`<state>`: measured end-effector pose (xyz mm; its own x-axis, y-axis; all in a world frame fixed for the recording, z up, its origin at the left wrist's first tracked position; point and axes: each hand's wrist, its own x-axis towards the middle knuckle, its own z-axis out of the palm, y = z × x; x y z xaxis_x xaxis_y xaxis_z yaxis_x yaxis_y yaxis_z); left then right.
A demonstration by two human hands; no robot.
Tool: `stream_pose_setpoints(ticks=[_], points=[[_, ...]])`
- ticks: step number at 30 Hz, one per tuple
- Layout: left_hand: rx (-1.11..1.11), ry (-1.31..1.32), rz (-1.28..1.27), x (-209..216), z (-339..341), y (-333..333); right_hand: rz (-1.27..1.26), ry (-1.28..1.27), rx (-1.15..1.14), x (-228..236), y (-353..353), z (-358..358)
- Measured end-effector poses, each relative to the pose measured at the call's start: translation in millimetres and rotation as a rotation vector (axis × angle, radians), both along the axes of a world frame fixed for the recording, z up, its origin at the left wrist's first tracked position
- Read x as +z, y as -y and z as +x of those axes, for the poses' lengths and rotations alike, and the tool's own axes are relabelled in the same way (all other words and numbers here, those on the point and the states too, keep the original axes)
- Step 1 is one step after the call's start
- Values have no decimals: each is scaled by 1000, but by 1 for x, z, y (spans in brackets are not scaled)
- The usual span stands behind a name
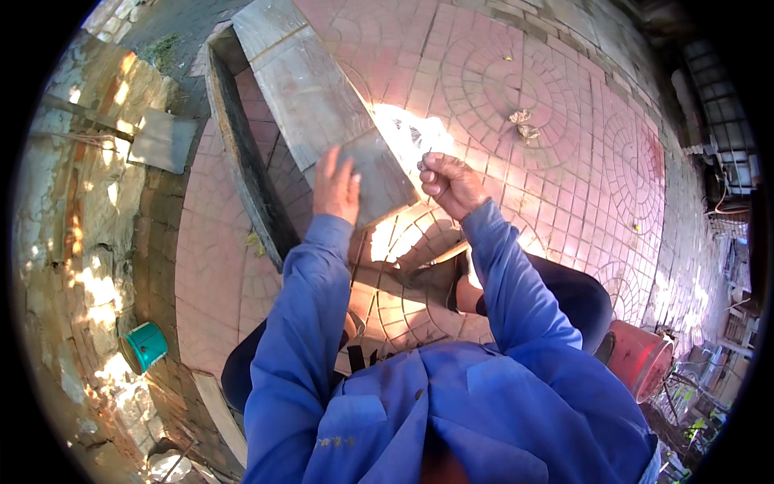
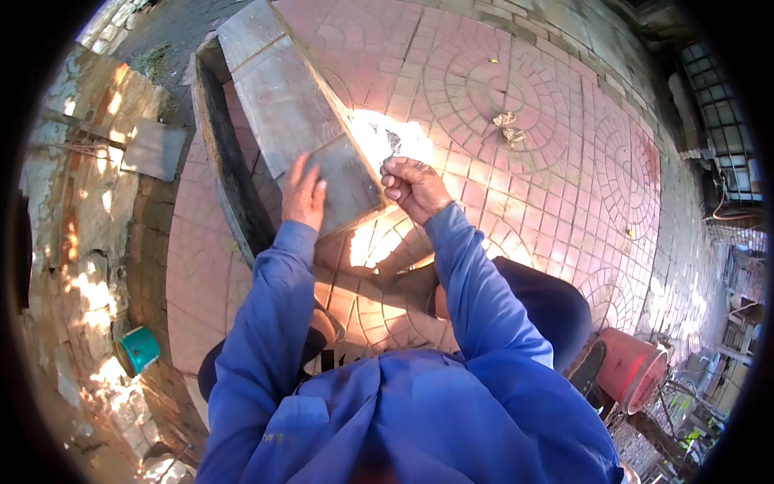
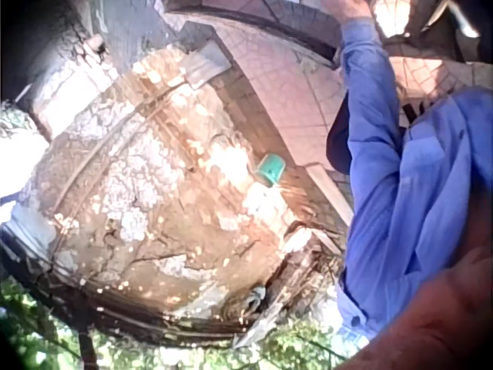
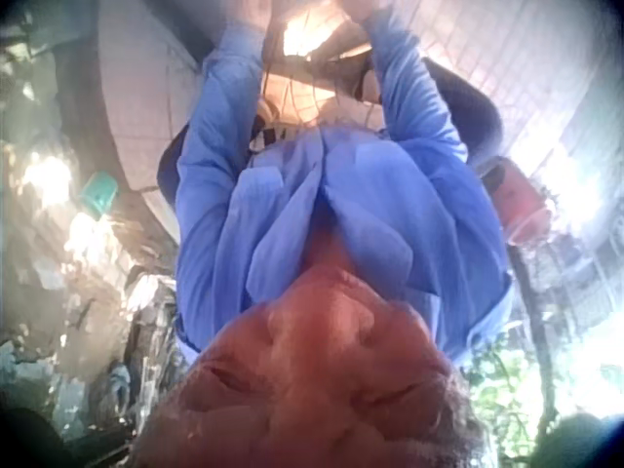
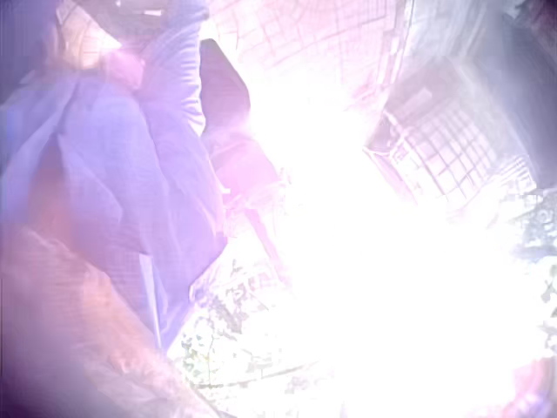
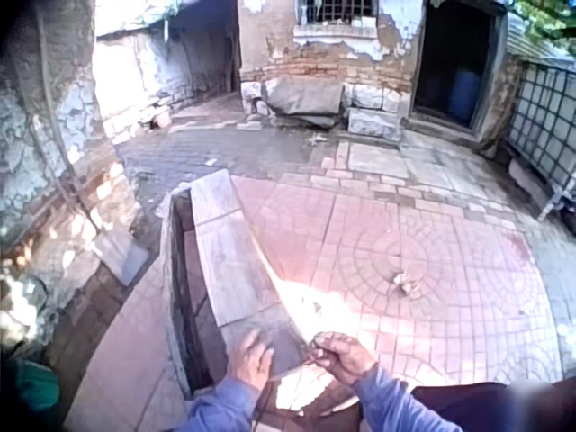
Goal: The person assembles a wooden box by hand, using a hammer to drive nails into the wooden planks. They position the planks, hammer nails, and adjust the structure to form the box.
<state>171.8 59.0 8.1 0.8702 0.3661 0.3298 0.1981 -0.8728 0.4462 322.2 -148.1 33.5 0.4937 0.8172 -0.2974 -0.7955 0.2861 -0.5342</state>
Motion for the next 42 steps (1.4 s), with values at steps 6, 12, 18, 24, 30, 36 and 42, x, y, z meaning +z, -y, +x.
stream_pose_setpoints(ticks=[6, 12, 18, 24, 30, 36, 42], points=[[-28, 288, -942, 54, -62, 138, -74, -56, -73, 43, 40, -103], [149, 336, -1467, 46, -108, 163, -135, -77, -2, 25, 62, -160], [239, 183, -1555, 35, -124, 151, -260, -138, 65, 7, 62, -179], [207, 143, -1092, 21, -80, 106, -595, 159, -11, -60, 67, -154], [41, 336, -502, -13, -20, 61, -1258, 1458, 488, -143, 93, -127], [-28, 297, -377, -11, -8, 57, -1268, 1687, 959, -208, 127, -96], [-21, 317, -444, -12, -14, 53, -1185, 1640, 1199, -179, 97, -84]])
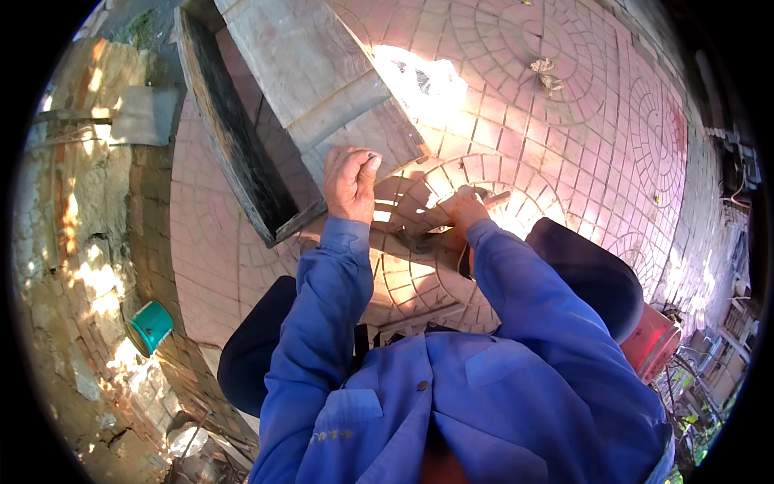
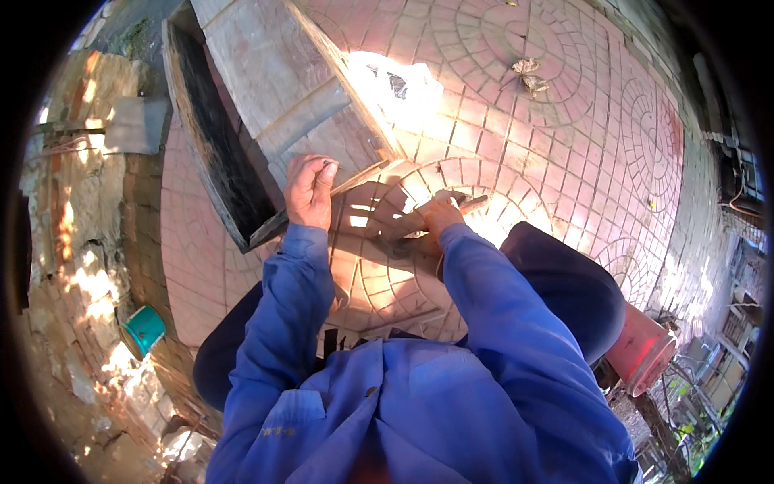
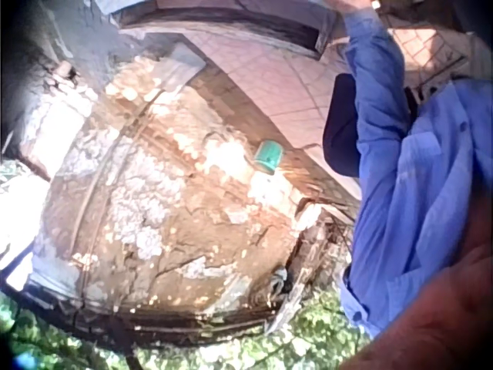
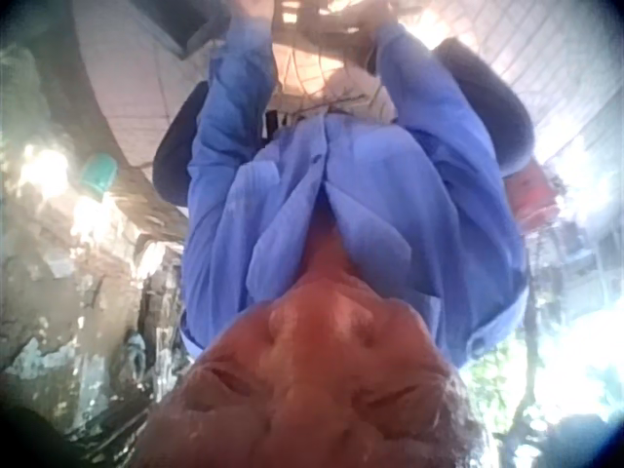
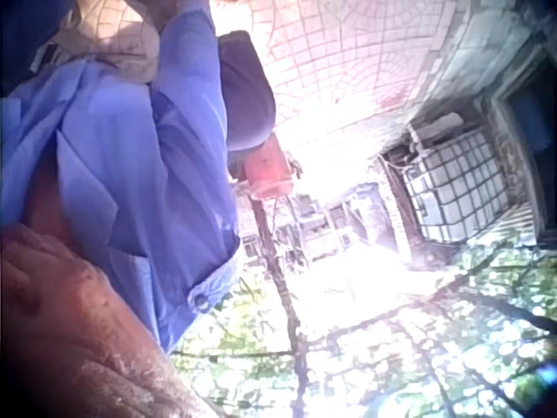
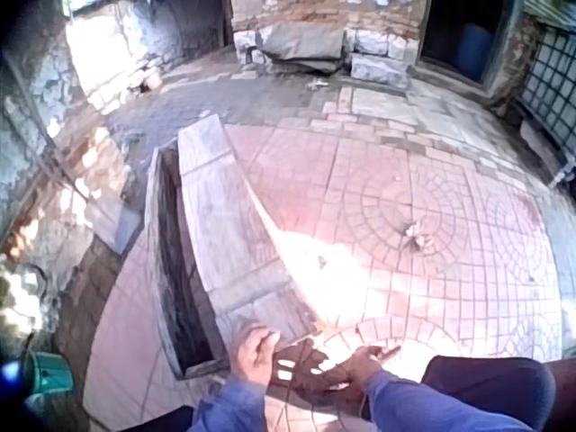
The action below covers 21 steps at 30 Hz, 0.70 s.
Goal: The person assembles a wooden box by hand, using a hammer to drive nails into the wooden planks. They position the planks, hammer nails, and adjust the structure to form the box.
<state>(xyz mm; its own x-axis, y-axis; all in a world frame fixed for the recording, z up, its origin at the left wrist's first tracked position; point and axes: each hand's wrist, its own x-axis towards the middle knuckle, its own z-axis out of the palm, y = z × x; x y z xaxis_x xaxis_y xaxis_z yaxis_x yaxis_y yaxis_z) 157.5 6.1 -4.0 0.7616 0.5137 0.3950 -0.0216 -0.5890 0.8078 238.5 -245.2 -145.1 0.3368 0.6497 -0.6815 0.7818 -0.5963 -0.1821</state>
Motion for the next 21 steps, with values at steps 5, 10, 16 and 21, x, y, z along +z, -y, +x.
stream_pose_setpoints(ticks=[5, 10, 16, 21], points=[[0, -1, 37, -2, -1, 1, 15, -66, 117, 44, -15, -9], [-25, 49, 186, -6, 1, -1, 2, -271, -200, 76, -8, -59], [-7, 69, 136, -11, 0, -3, 141, -890, -1200, 178, 27, -90], [-12, 121, 176, -17, -1, -7, 582, -592, -1139, 232, 56, -118]])
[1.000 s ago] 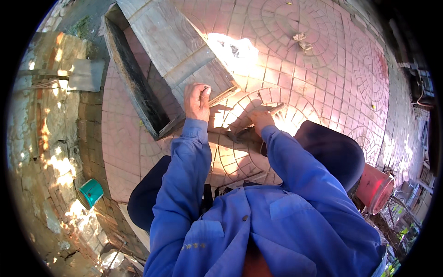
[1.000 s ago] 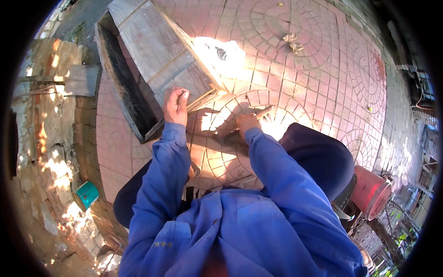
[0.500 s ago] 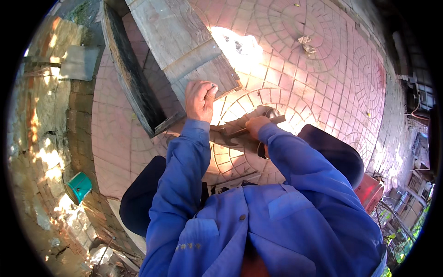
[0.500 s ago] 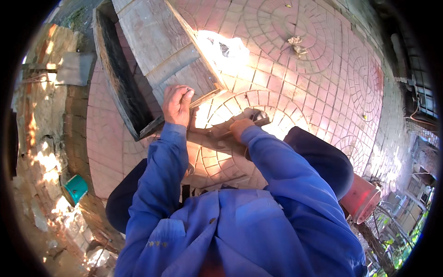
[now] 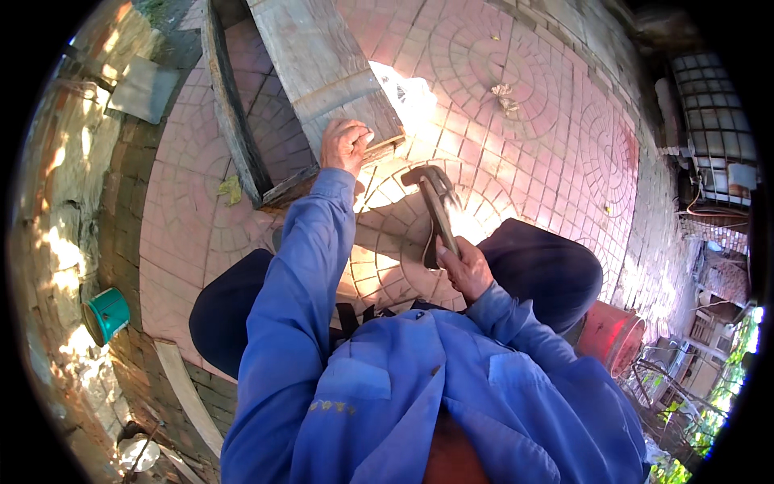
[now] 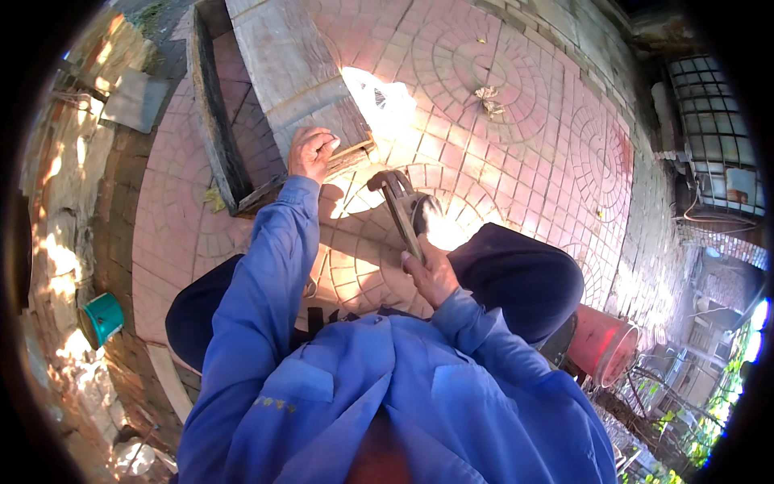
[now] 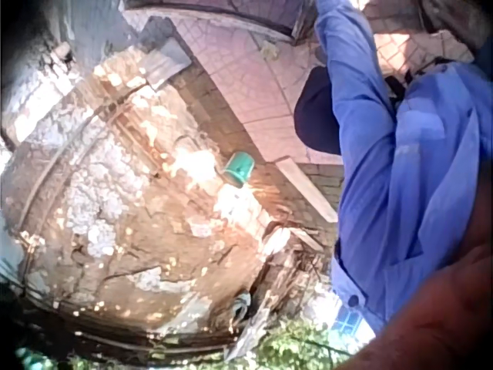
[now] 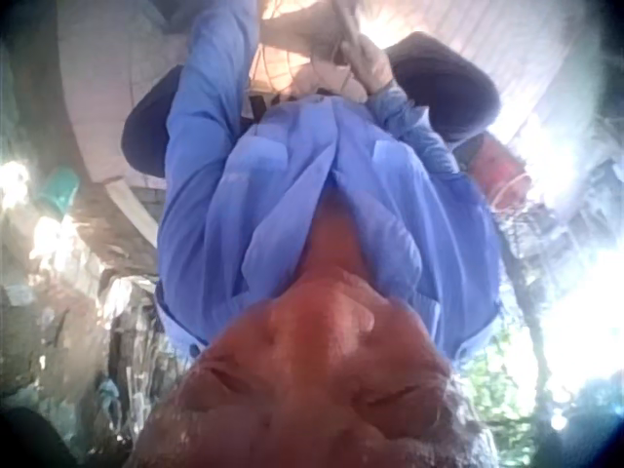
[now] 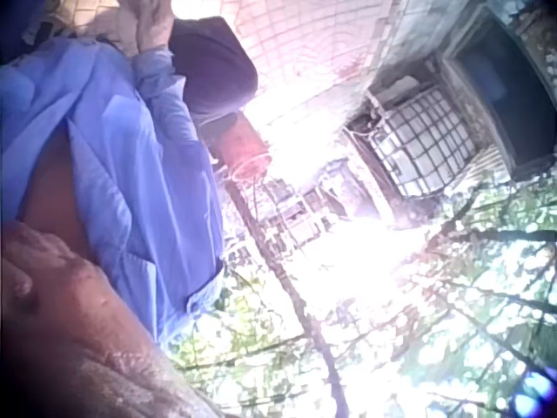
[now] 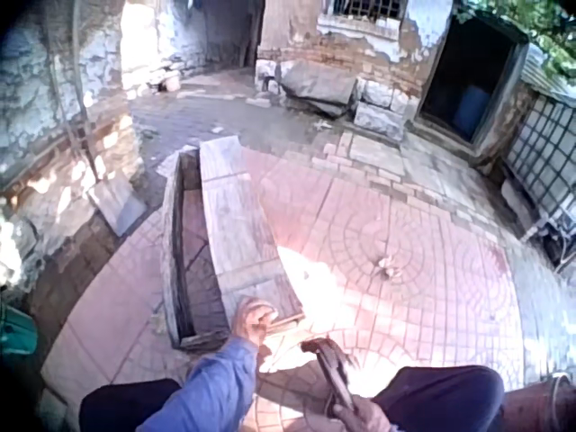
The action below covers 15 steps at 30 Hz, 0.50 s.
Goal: The person assembles a wooden box by hand, using a hammer to drive nails into the wooden planks. They position the planks, hammer nails, and adjust the structure to form the box.
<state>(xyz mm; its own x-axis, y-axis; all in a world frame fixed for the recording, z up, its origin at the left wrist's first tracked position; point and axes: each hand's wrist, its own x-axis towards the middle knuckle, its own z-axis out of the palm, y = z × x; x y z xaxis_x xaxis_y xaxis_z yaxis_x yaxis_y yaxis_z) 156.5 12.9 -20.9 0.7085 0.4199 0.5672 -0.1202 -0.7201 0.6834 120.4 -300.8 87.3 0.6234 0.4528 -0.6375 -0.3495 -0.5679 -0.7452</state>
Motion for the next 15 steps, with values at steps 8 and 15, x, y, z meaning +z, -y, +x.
stream_pose_setpoints(ticks=[8, 15], points=[[-21, -11, 6, -1, -5, 1, 80, 671, 258, 44, -41, 29], [-74, 94, 39, -2, -7, -4, 41, 770, 318, 62, -81, 47]])
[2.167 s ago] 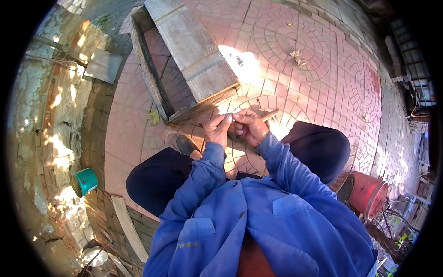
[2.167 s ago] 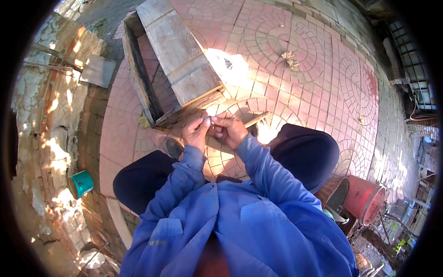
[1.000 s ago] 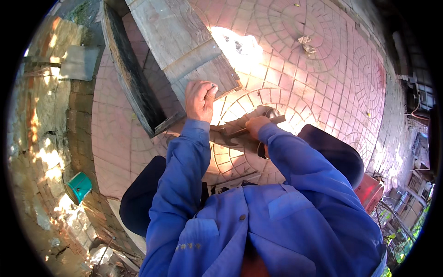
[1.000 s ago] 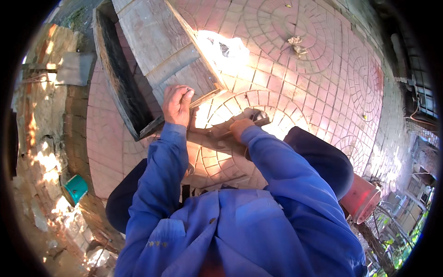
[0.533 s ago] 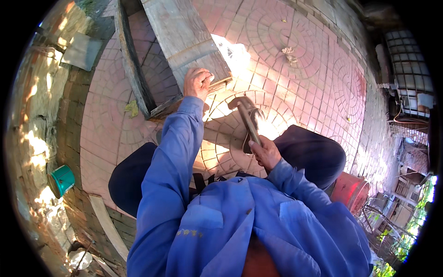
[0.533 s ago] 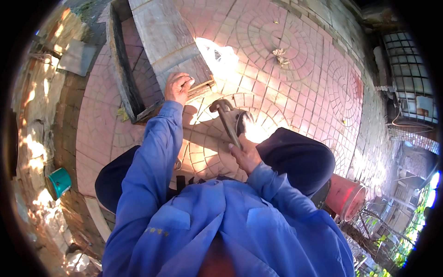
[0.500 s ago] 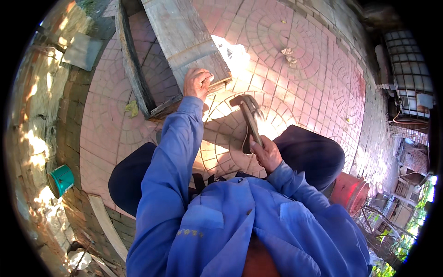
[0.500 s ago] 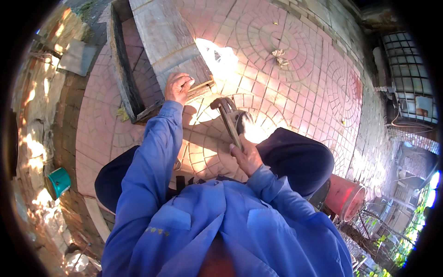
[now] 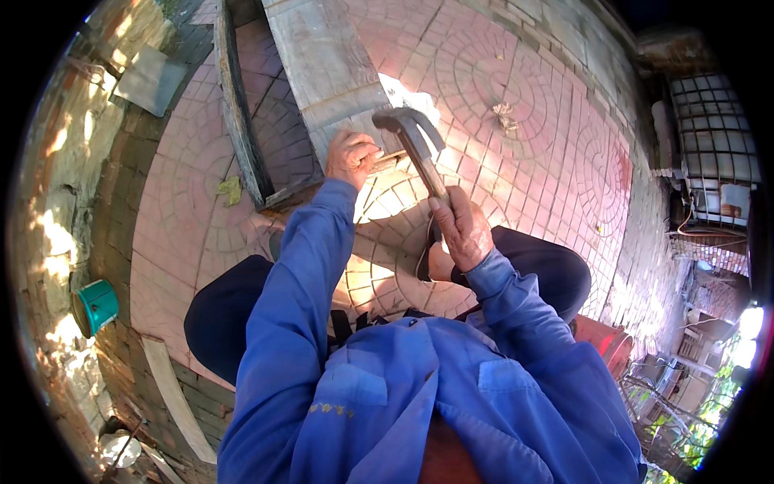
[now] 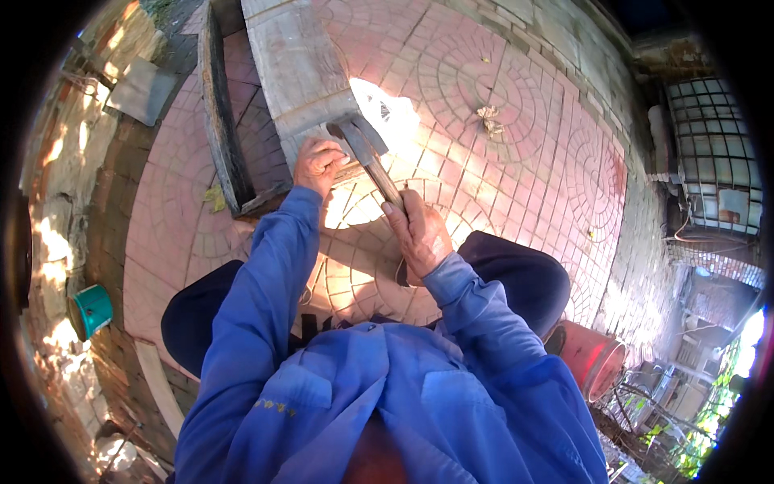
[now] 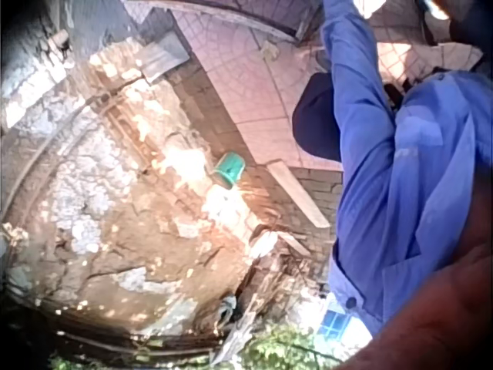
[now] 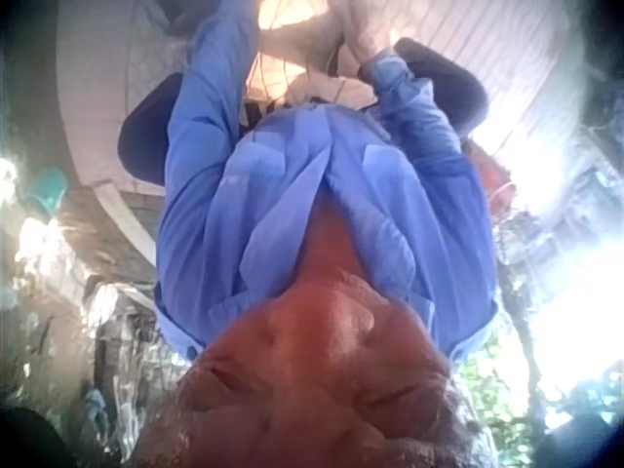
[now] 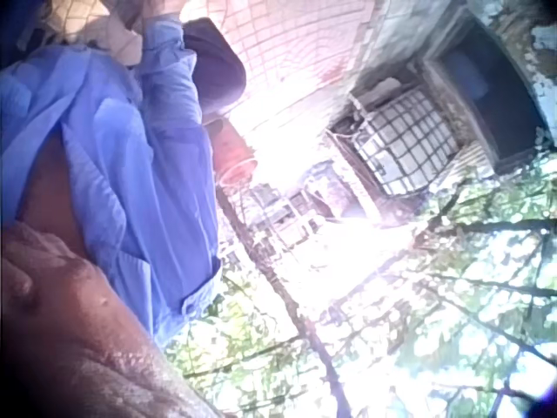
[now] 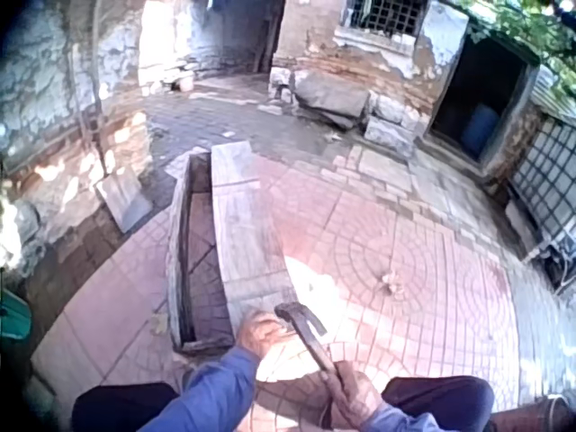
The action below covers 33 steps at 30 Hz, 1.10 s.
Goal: The person assembles a wooden box by hand, using a hammer to drive nails into the wooden planks. They position the planks, hammer nails, and adjust the structure to form the box.
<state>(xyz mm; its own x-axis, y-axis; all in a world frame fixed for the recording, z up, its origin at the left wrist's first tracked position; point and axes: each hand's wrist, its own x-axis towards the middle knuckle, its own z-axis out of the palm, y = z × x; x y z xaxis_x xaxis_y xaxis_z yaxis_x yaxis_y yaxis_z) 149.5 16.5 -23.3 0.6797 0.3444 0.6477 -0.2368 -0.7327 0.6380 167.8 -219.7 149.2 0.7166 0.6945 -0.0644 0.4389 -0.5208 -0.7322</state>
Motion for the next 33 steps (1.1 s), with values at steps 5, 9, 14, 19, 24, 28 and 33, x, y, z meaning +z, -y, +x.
stream_pose_setpoints(ticks=[5, 9, 14, 19, 24, 28, 33], points=[[16, 9, -28, -7, 1, 0, -83, 79, 66, -46, 7, 12], [32, -34, -1, -4, -1, 2, -42, 65, 63, -19, -1, 7], [12, -41, -18, -9, -3, -1, -167, 66, 66, -51, 2, 8], [161, -133, -181, -6, -2, -17, -20, 102, 18, -40, 4, 12], [629, -839, -286, 16, 8, -31, -30, -251, -85, -9, 7, 3], [698, -764, -408, 7, -1, -24, -15, -56, -28, 2, 3, 11], [635, -648, -549, -6, -14, -31, -14, -160, -9, 0, 0, 12]])
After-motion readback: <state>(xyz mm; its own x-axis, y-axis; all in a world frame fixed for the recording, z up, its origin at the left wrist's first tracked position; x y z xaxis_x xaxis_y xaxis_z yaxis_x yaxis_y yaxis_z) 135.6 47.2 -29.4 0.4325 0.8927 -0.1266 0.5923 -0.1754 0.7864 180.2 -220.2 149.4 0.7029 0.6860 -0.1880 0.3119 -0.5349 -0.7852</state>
